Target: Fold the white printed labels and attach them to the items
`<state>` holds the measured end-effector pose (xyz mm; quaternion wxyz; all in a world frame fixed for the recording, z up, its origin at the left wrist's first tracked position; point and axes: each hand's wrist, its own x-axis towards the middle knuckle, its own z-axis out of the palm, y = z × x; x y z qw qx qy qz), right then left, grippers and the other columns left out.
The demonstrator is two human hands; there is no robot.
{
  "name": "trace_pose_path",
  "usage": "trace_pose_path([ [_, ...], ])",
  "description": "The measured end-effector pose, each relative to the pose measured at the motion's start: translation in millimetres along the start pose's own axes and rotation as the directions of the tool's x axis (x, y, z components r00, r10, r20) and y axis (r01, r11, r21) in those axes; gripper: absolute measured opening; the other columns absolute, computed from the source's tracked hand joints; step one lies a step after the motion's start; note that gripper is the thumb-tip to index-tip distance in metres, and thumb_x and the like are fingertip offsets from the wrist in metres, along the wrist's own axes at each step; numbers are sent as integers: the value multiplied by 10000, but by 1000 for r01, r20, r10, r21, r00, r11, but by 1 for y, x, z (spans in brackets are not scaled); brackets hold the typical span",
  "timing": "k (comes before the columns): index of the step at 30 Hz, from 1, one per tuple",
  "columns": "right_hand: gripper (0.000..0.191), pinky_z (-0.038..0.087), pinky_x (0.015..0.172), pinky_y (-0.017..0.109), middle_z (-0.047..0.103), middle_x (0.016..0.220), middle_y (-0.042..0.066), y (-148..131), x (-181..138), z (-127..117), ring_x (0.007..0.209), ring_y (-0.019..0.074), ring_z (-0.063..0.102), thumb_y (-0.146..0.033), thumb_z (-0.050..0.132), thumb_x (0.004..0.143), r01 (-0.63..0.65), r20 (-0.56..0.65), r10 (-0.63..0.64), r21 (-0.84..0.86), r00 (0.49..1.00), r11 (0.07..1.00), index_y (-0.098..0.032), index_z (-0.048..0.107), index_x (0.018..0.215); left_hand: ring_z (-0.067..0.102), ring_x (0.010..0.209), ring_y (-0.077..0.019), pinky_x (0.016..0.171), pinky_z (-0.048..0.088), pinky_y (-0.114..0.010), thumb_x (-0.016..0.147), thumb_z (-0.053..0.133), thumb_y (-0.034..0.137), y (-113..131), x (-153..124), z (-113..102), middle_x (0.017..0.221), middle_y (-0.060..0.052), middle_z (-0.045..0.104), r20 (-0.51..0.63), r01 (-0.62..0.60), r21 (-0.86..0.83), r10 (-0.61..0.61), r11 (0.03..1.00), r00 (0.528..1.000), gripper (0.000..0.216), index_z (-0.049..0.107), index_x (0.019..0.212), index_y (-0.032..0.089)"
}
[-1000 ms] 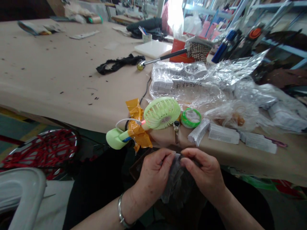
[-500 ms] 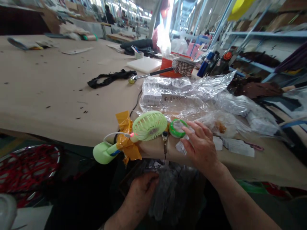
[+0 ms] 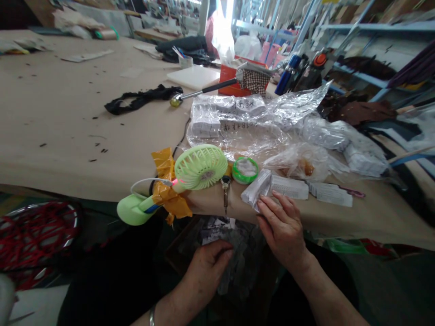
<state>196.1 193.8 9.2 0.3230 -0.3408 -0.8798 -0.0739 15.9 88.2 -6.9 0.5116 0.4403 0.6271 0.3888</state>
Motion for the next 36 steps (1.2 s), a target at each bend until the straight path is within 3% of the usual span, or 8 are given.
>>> trace_pose_path([
  [6, 200, 439, 962, 459, 726, 980, 34, 5, 6, -10, 1070, 238, 608, -89, 608, 823, -5, -101, 24, 187, 995, 982, -237, 663, 946, 591, 680, -149, 650, 451, -244, 778, 607, 265, 28, 12, 17, 687, -20, 664, 130, 149, -316, -112, 937, 985, 137, 677, 728, 159],
  [10, 199, 469, 931, 475, 711, 1000, 64, -11, -6, -28, 1120, 258, 569, -88, 571, 835, 91, -91, -63, 353, 994, 931, -204, 646, 978, 616, 700, -138, 681, 491, -270, 844, 567, 424, 45, 20, 33, 798, -55, 671, 366, 355, -745, -98, 565, 925, 310, 654, 919, 136],
  [13, 196, 472, 932, 470, 708, 981, 53, -24, -18, -39, 1113, 251, 560, -71, 545, 841, 147, -45, -141, 405, 989, 902, -187, 640, 967, 593, 631, -101, 587, 462, -198, 839, 601, 347, 51, 26, 40, 760, -51, 656, 373, 377, -828, -94, 415, 923, 249, 657, 893, 110],
  [17, 262, 467, 950, 457, 672, 1083, 80, -16, -21, -41, 1157, 257, 523, -102, 550, 853, 117, 25, -134, 342, 991, 932, -173, 602, 1100, 595, 587, -100, 547, 462, -193, 803, 639, 209, 52, 30, 41, 720, -54, 657, 315, 370, -798, -194, 476, 929, 122, 651, 841, 93],
  [22, 605, 402, 958, 566, 539, 1283, 190, 17, -6, -30, 1220, 365, 430, -428, 553, 869, -173, 103, 182, -94, 978, 980, -101, 410, 1357, 608, 550, -125, 555, 489, -240, 849, 574, 227, 50, 28, 41, 682, -66, 664, 283, 410, -686, -298, 601, 912, 153, 628, 906, 96],
  [25, 506, 383, 954, 566, 534, 1313, 164, 24, -4, -25, 1216, 376, 429, -387, 561, 870, -199, 170, 247, -258, 954, 945, -126, 497, 1298, 599, 535, -117, 535, 474, -227, 845, 574, 216, 48, 26, 42, 677, -59, 660, 276, 417, -660, -315, 625, 908, 138, 614, 895, 95],
  [28, 343, 375, 983, 517, 600, 1244, 112, 26, -10, -25, 1179, 324, 477, -280, 537, 892, -168, 156, 209, -239, 965, 956, -160, 583, 1210, 592, 532, -112, 533, 466, -221, 835, 583, 221, 45, 25, 42, 675, -56, 657, 293, 424, -643, -308, 637, 905, 154, 616, 913, 92],
  [36, 143, 465, 913, 445, 711, 989, 67, 42, -23, -24, 1007, 243, 615, -163, 602, 856, -144, -98, 152, 83, 984, 986, -205, 689, 962, 598, 529, -117, 536, 470, -222, 831, 583, 223, 52, 24, 38, 650, -61, 656, 327, 451, -611, -311, 651, 892, 151, 632, 885, 91],
])
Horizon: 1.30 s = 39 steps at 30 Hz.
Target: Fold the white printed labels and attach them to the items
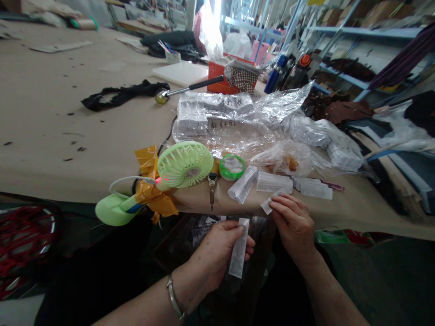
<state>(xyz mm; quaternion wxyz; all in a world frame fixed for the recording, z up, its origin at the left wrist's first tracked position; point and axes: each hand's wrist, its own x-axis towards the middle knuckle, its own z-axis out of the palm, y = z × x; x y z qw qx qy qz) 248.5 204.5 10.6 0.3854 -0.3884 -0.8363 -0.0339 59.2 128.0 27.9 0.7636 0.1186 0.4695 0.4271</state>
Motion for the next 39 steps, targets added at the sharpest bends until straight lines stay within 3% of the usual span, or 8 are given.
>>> trace_pose_path([
  [4, 194, 489, 918, 450, 688, 1000, 58, -20, -4, -5, 1079, 240, 598, -87, 592, 837, 5, -25, 2, 302, 1000, 953, -226, 677, 943, 608, 527, -130, 566, 497, -259, 848, 532, 183, 6, -2, 2, 704, -99, 678, 51, 59, -79, -55, 995, 997, 155, 637, 883, 76],
  [7, 174, 484, 940, 463, 687, 956, 36, -46, -8, -7, 1091, 231, 584, -105, 601, 837, 108, 69, -153, 439, 986, 892, -241, 681, 910, 598, 527, -117, 537, 478, -229, 811, 550, 134, 9, -4, 2, 692, -89, 664, 123, 41, -181, -19, 983, 992, 135, 659, 840, 61],
  [11, 173, 452, 981, 461, 697, 886, 15, -62, -14, -3, 1060, 203, 586, -102, 579, 853, 219, 126, -298, 427, 946, 877, -235, 688, 869, 563, 517, -89, 480, 417, -180, 745, 628, 135, 9, -8, -3, 651, -53, 628, 177, 22, -255, 24, 967, 984, 102, 676, 776, 50],
  [22, 145, 510, 924, 397, 699, 898, 49, -65, -14, -3, 1094, 213, 570, -81, 596, 836, 219, 157, -332, 489, 930, 844, -188, 682, 883, 559, 534, -83, 484, 398, -168, 679, 719, 162, 2, -6, -1, 663, -48, 634, 183, 27, -236, 17, 971, 983, 154, 686, 792, 62],
  [25, 243, 509, 934, 408, 685, 1005, 74, -51, -12, -12, 1134, 228, 545, -104, 599, 836, 207, 181, -298, 399, 937, 893, -173, 625, 1067, 595, 549, -107, 527, 461, -197, 697, 717, 154, 1, -6, 0, 674, -50, 659, 76, 30, -198, -15, 980, 997, 143, 663, 815, 94],
  [28, 398, 462, 974, 489, 612, 1163, 134, -9, -10, -25, 1216, 279, 479, -205, 543, 887, 79, 118, -88, 78, 989, 994, -156, 488, 1278, 645, 609, -158, 596, 524, -270, 783, 653, 190, 1, -4, -3, 705, -89, 692, -8, 51, -100, -52, 994, 999, 127, 632, 868, 97],
  [32, 654, 375, 993, 601, 482, 1317, 234, 48, -12, -39, 1253, 375, 406, -515, 473, 889, -114, 81, 160, -406, 984, 907, -69, 393, 1360, 648, 596, -151, 605, 530, -271, 827, 605, 187, -1, -2, -6, 692, -83, 695, -40, 69, -52, -71, 996, 997, 108, 608, 885, 96],
  [39, 390, 400, 990, 536, 572, 1246, 164, 68, -40, -43, 1212, 316, 468, -345, 463, 934, -46, 121, 104, -411, 987, 911, -127, 533, 1248, 652, 613, -153, 609, 530, -269, 831, 601, 192, -3, -1, -7, 708, -84, 700, -27, 70, -34, -70, 997, 997, 132, 610, 913, 90],
])
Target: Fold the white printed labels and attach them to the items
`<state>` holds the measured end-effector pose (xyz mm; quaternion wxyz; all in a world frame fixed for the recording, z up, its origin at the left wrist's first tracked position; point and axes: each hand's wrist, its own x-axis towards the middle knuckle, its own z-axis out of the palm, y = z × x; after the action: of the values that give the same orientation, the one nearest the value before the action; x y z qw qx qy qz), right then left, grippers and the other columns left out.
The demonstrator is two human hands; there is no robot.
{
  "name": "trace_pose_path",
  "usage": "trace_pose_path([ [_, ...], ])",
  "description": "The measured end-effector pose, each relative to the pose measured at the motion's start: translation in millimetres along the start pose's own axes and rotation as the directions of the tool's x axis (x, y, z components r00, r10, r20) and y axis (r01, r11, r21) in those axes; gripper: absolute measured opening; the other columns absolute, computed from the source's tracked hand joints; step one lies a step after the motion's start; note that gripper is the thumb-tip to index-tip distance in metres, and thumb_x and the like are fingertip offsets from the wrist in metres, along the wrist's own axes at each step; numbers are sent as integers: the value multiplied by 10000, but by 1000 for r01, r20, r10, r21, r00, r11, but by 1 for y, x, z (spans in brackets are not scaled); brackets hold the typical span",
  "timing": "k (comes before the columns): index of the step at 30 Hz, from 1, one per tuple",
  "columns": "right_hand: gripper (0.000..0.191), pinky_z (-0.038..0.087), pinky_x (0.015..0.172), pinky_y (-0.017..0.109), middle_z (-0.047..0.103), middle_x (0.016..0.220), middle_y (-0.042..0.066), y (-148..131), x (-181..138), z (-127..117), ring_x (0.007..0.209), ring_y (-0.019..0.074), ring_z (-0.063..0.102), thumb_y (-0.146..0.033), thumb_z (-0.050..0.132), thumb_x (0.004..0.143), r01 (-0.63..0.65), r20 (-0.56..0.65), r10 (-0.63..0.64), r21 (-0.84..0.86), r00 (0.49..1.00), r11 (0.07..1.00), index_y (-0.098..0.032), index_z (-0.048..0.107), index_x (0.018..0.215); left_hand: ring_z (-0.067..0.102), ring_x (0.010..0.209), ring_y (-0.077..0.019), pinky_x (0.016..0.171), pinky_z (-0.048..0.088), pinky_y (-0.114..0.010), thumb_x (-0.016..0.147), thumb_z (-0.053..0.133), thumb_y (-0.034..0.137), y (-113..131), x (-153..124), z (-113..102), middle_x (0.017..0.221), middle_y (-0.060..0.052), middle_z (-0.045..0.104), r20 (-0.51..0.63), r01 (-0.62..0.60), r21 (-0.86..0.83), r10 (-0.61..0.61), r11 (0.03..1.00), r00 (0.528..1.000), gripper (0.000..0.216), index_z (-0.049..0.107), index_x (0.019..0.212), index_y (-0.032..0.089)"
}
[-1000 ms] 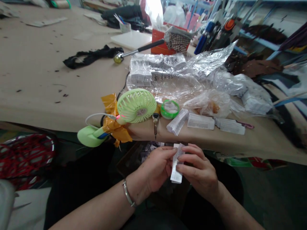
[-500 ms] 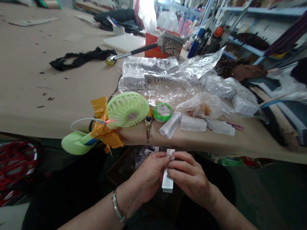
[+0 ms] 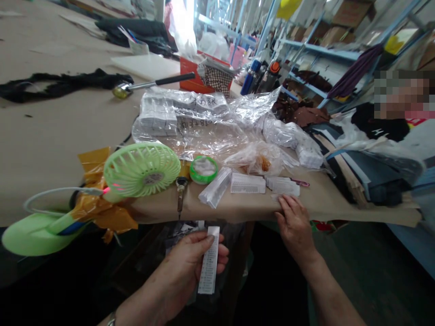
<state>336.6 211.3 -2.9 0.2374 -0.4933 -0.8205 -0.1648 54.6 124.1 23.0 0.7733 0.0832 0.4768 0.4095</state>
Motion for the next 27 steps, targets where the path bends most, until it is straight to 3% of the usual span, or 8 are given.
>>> trace_pose_path([
  [5, 140, 507, 896, 422, 687, 997, 75, -3, 1, -10, 966, 215, 639, -204, 563, 884, -36, -141, 78, 283, 987, 959, -196, 670, 973, 650, 601, -152, 610, 530, -275, 829, 591, 190, 0, -1, 1, 715, -90, 698, 12, 10, -4, -10, 1000, 1000, 112, 617, 888, 99],
  [9, 183, 523, 890, 460, 690, 1001, 47, -54, 11, -20, 972, 230, 659, -120, 607, 835, -24, -227, 199, 600, 953, 799, -236, 669, 962, 637, 559, -149, 605, 518, -285, 846, 557, 205, 0, -2, 2, 726, -103, 697, 73, 29, -6, -28, 1000, 997, 140, 639, 884, 97],
  [10, 224, 523, 889, 480, 685, 1017, 41, -71, 13, -21, 1000, 239, 650, -99, 605, 829, 20, -217, 170, 671, 961, 741, -254, 661, 981, 630, 550, -146, 601, 512, -286, 846, 553, 208, 0, -3, 2, 725, -105, 694, 87, 31, -18, -30, 999, 996, 153, 647, 883, 93],
  [12, 244, 531, 866, 481, 688, 1003, 39, -106, 16, -22, 1044, 248, 626, -108, 597, 832, 157, -160, -54, 744, 986, 650, -273, 656, 1002, 616, 556, -135, 594, 492, -268, 815, 586, 196, 1, -3, 0, 732, -101, 690, 134, 4, -68, 5, 998, 991, 150, 668, 866, 83],
  [15, 190, 516, 890, 436, 703, 916, 34, -142, 16, -17, 1018, 212, 615, -109, 596, 835, 318, -137, -331, 741, 934, 592, -244, 680, 940, 605, 607, -124, 576, 446, -222, 710, 660, 140, 1, -4, -3, 732, -75, 680, 155, -80, -158, 105, 984, 982, 110, 693, 796, 79],
  [19, 168, 490, 924, 400, 704, 892, 32, -158, 13, -7, 1002, 186, 605, -96, 590, 845, 367, -133, -399, 713, 907, 597, -215, 685, 914, 578, 583, -112, 541, 411, -211, 646, 669, 106, 2, -8, -8, 680, -50, 659, 72, -100, -234, 120, 967, 990, 56, 681, 696, 86],
  [27, 167, 482, 942, 394, 712, 922, 10, -147, 5, -4, 1020, 187, 619, -154, 562, 881, 386, -71, -471, 687, 879, 616, -254, 676, 950, 560, 563, -95, 527, 405, -201, 718, 664, 135, -7, 0, -11, 661, -35, 623, 65, -57, -346, 84, 937, 994, 42, 653, 708, 96],
])
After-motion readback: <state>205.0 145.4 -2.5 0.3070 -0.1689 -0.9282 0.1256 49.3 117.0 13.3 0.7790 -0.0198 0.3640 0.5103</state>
